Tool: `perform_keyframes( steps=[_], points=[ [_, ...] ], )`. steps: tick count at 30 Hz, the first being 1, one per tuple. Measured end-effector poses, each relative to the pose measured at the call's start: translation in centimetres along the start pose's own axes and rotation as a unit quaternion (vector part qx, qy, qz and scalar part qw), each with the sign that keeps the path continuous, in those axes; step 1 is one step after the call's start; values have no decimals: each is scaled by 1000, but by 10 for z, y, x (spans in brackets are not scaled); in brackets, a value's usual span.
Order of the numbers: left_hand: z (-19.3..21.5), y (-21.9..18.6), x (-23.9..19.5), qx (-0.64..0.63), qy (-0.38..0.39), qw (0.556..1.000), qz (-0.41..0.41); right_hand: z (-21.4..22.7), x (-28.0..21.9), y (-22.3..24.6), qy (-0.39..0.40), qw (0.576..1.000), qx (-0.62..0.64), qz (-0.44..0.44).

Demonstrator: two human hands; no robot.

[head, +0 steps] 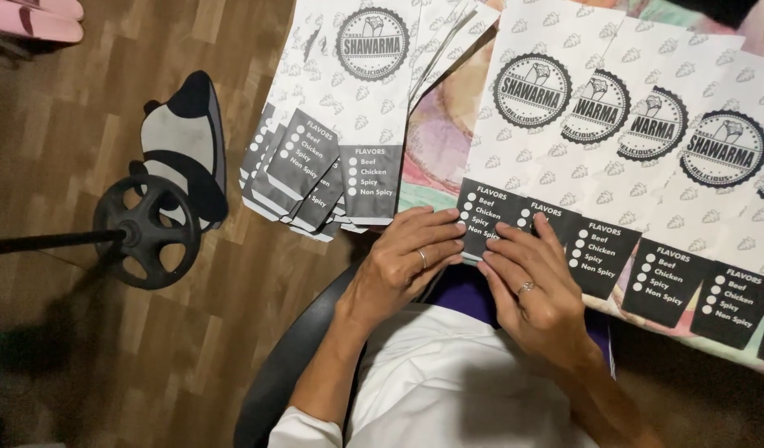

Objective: Applying liquid glue to the edges of printed paper wrappers and sealing them manually.

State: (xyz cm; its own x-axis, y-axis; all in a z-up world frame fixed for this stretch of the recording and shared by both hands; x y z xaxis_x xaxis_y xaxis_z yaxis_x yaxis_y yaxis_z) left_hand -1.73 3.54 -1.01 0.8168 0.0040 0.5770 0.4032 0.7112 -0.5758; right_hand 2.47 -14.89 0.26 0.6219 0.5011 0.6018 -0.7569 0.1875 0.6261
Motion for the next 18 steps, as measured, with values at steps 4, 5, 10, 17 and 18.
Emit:
perform_keyframes(
  steps=[4,5,10,17,18],
  points=[
    [-4,-4,1,-1,-12,1000,10,-1,2,2,-2,1000,1,-22],
    [-6,-5,1,9,-15,999,27,-1,2,1,-9,1000,4,-29],
    [-19,-11,-4,24,-43,996,70,-2,2,0,-25,998,14,-64],
    [-20,-19,0,7,-51,989,138,-1,7,5,-29,993,30,-111],
    [-21,-19,0,-2,-44,988,146,0,9,6,-28,992,33,-119]
  ],
)
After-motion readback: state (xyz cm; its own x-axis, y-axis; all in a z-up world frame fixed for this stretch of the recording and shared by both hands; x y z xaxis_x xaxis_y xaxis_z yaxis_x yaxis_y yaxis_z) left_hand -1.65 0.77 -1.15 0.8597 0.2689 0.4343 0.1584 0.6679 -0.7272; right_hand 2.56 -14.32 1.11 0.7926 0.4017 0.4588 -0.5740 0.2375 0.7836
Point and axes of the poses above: each hand's wrist, its own x-axis towards the middle knuckle, its own z-axis out of the back of the hand, y = z × x, the point moved 1 cm from there along x, towards the middle knuckle, and after that the axes turned 11 degrees about x, right-handed, at the moved point
